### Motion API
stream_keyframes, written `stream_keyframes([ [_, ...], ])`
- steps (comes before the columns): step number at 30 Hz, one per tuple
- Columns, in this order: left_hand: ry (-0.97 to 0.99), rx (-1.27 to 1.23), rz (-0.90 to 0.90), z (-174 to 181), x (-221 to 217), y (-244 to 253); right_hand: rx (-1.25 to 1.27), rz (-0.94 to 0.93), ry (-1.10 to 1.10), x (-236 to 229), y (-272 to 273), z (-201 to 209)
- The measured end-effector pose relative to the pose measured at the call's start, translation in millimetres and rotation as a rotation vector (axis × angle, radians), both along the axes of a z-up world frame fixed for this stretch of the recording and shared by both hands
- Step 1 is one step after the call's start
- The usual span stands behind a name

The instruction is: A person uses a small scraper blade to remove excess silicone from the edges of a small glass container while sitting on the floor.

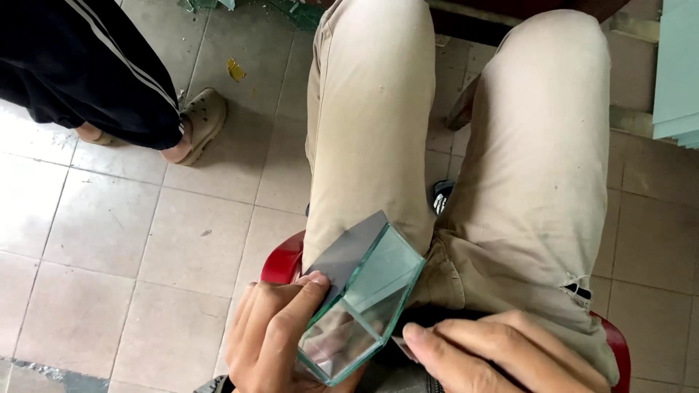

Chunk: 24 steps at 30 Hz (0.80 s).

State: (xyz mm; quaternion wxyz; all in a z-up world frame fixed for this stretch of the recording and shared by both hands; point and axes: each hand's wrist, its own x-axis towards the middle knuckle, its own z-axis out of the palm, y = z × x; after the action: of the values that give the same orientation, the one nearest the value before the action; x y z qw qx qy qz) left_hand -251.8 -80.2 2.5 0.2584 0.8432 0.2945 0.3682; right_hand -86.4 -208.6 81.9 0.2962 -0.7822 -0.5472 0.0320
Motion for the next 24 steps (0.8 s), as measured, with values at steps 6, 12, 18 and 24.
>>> stream_keyframes([
  [6,-0.005,-0.001,0.039,5.5,6.2,-2.7,-0.025,0.011,0.026,-0.2,-5.9,-8.7],
  [12,0.000,0.009,0.015,-0.1,3.2,-1.3,-0.060,0.050,0.006,1.2,-9.0,-5.4],
  [18,0.008,0.007,0.005,-2.2,2.1,-1.2,-0.037,0.020,0.057,-1.2,-7.5,-3.8],
  [24,-0.011,0.014,0.037,-0.7,6.3,-2.0,-0.022,-0.052,0.090,-5.0,-1.0,0.8],
])
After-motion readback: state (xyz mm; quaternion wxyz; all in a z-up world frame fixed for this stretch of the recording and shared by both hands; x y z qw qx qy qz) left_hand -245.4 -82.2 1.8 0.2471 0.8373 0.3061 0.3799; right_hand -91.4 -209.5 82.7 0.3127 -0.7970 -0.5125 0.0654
